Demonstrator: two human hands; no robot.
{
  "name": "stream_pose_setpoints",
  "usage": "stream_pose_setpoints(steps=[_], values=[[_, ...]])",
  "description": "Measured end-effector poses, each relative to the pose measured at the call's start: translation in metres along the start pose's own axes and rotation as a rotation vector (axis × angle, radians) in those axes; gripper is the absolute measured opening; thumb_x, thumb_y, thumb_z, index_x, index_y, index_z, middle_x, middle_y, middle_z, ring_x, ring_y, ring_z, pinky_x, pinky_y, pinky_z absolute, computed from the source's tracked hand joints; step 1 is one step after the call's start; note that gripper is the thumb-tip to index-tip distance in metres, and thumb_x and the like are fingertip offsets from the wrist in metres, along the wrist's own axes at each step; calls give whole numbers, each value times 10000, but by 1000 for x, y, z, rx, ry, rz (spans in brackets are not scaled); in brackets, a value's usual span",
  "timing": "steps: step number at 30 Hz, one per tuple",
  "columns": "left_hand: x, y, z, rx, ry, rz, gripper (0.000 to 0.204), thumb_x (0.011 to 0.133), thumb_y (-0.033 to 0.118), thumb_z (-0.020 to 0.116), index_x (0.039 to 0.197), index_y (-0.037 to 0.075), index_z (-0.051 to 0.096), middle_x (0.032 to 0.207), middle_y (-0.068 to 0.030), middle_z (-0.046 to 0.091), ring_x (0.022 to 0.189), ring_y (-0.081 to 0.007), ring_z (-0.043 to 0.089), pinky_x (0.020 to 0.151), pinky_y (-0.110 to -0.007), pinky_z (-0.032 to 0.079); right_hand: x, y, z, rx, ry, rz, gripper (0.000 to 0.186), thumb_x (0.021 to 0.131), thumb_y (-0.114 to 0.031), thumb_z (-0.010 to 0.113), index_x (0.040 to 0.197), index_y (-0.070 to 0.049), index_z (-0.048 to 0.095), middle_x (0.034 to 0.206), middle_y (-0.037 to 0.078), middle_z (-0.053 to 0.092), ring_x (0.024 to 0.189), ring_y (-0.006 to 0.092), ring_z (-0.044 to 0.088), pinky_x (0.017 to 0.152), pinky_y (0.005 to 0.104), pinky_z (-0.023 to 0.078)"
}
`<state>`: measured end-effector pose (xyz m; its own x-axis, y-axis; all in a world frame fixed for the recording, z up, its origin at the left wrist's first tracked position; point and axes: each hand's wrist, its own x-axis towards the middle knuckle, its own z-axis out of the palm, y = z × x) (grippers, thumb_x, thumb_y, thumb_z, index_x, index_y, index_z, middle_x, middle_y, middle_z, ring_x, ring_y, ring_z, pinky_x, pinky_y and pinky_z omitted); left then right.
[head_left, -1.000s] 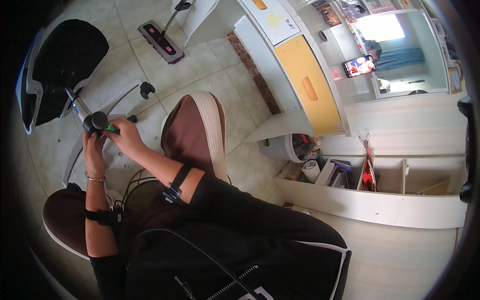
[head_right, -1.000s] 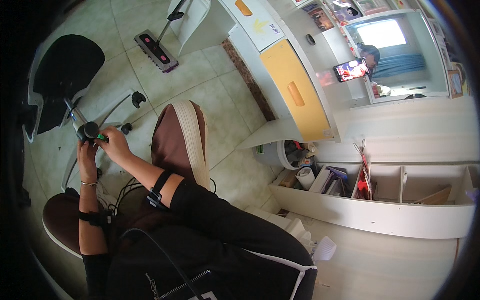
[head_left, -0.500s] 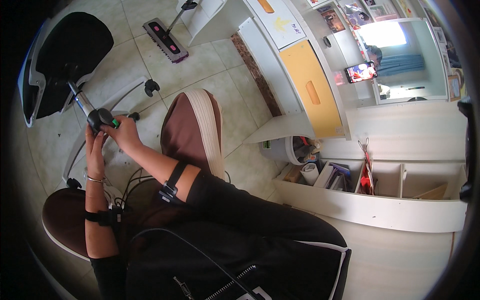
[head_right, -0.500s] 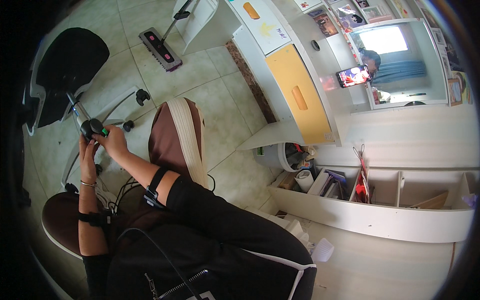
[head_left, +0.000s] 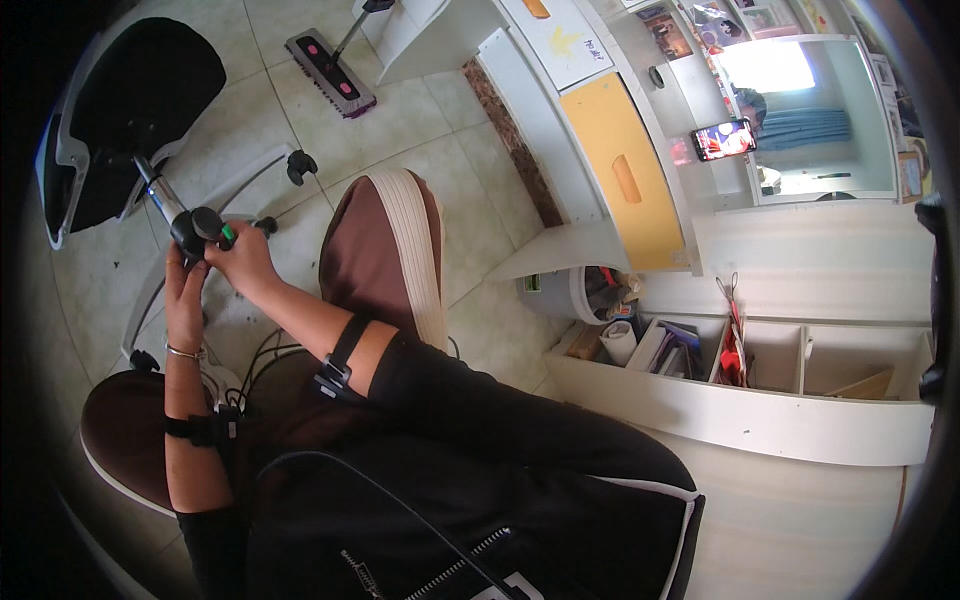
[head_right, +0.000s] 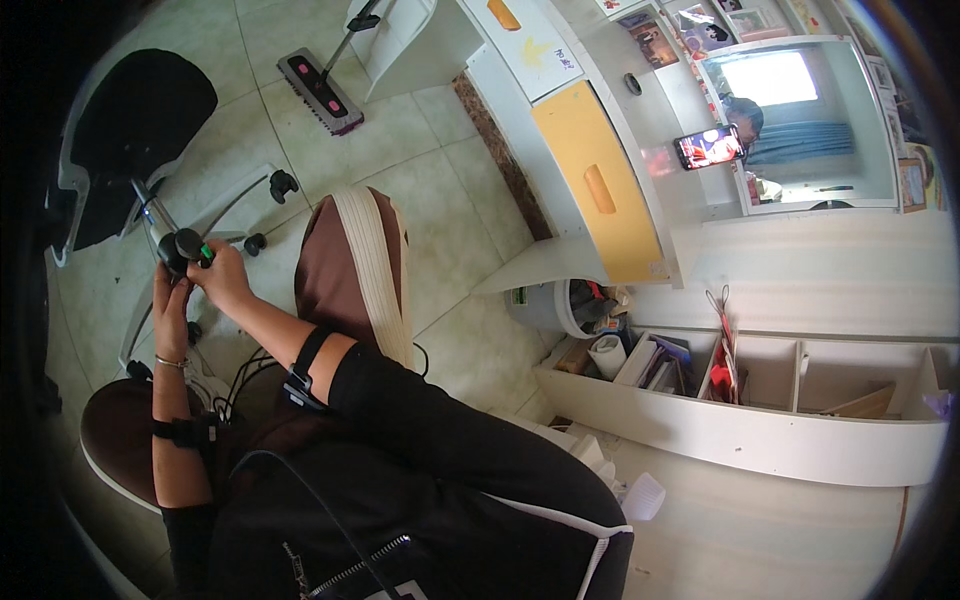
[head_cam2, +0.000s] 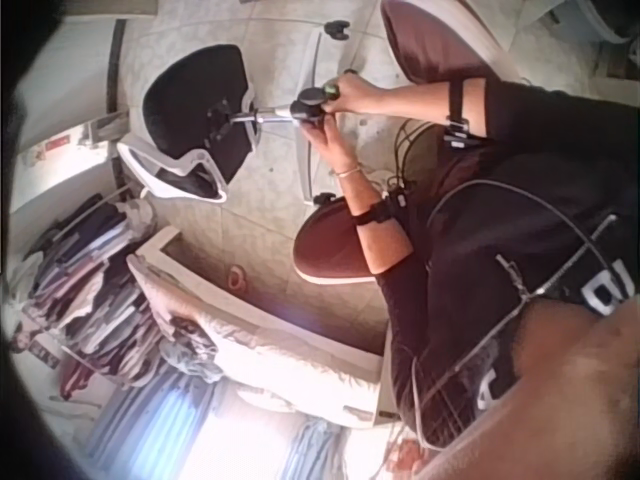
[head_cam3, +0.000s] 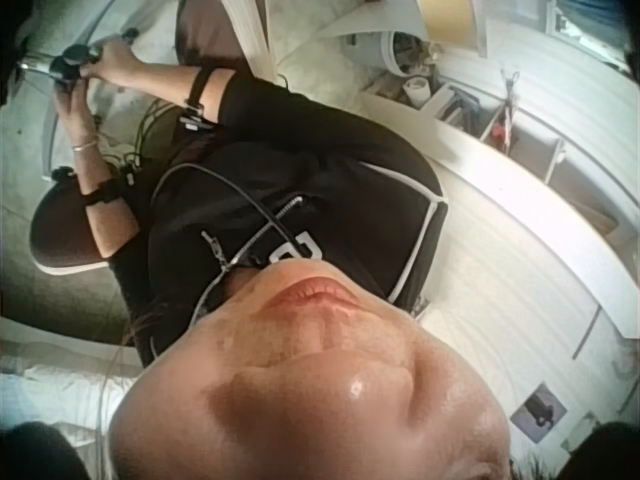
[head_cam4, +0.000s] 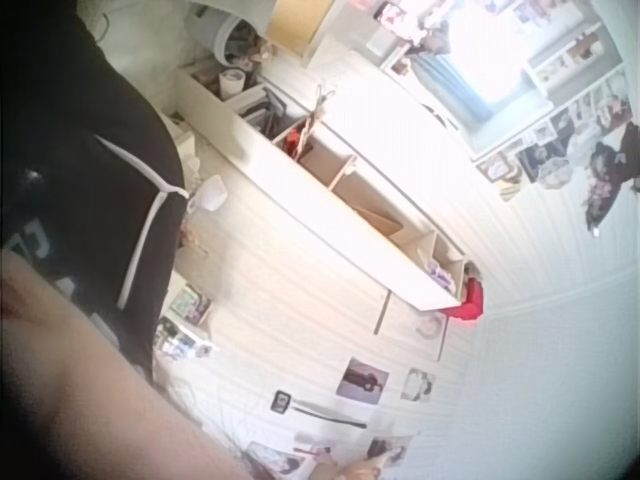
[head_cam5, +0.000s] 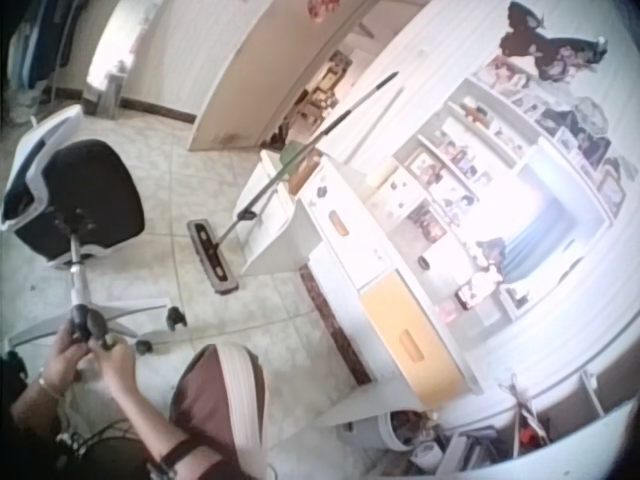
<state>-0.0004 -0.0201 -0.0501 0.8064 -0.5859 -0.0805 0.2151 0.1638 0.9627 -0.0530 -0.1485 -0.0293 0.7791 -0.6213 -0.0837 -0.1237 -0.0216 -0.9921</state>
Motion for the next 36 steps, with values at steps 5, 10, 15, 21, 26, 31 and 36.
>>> stream_pose_setpoints(steps=[5,10,15,21,26,31,36], values=[[1,-1,3,-44,65,-12,544,908,16,480,1401,-32,253,1304,-107,441,1185,-172,452,993,-301,376,2,4,6,-27,102,-51,260,631,-126,681,802,38,573,745,167,588,655,251,560,602,343,443],[4,-4,0,-53,24,-16,490,918,24,485,1371,-30,308,1283,-93,465,1149,-157,473,966,-283,389,1,1,7,-79,178,-103,242,625,-99,683,740,19,505,700,157,537,644,277,536,599,374,427],[5,-7,3,-56,31,16,437,932,57,496,1341,-24,368,1234,-79,506,1112,-143,495,940,-270,402,1,-4,1,-167,181,-247,253,626,-105,688,737,6,489,742,160,524,676,345,532,611,407,432],[9,-4,7,21,34,-24,365,938,102,512,1281,-7,448,1200,-80,539,1094,-163,508,952,-303,400,6,1,-6,-173,103,-231,256,632,-157,719,705,-9,523,637,97,547,578,203,536,545,345,443],[8,4,19,-26,-15,35,381,906,111,558,1246,-14,442,1175,-80,555,1100,-150,511,969,-309,393,6,-6,-17,-81,-12,-209,172,716,-136,689,708,-17,565,623,19,569,574,91,502,517,272,427],[10,13,28,-105,-24,39,369,891,81,589,1230,5,466,1176,-63,568,1085,-132,532,953,-289,420,6,-14,-24,-137,-28,-223,155,720,-93,697,733,3,576,653,19,574,556,86,510,535,252,434],[8,22,32,-227,-33,-19,394,877,101,614,1235,19,471,1170,-49,569,1072,-122,542,926,-271,437,22,-29,-34,-332,129,-556,123,726,-68,696,748,-12,589,699,16,562,560,98,516,537,249,435]])
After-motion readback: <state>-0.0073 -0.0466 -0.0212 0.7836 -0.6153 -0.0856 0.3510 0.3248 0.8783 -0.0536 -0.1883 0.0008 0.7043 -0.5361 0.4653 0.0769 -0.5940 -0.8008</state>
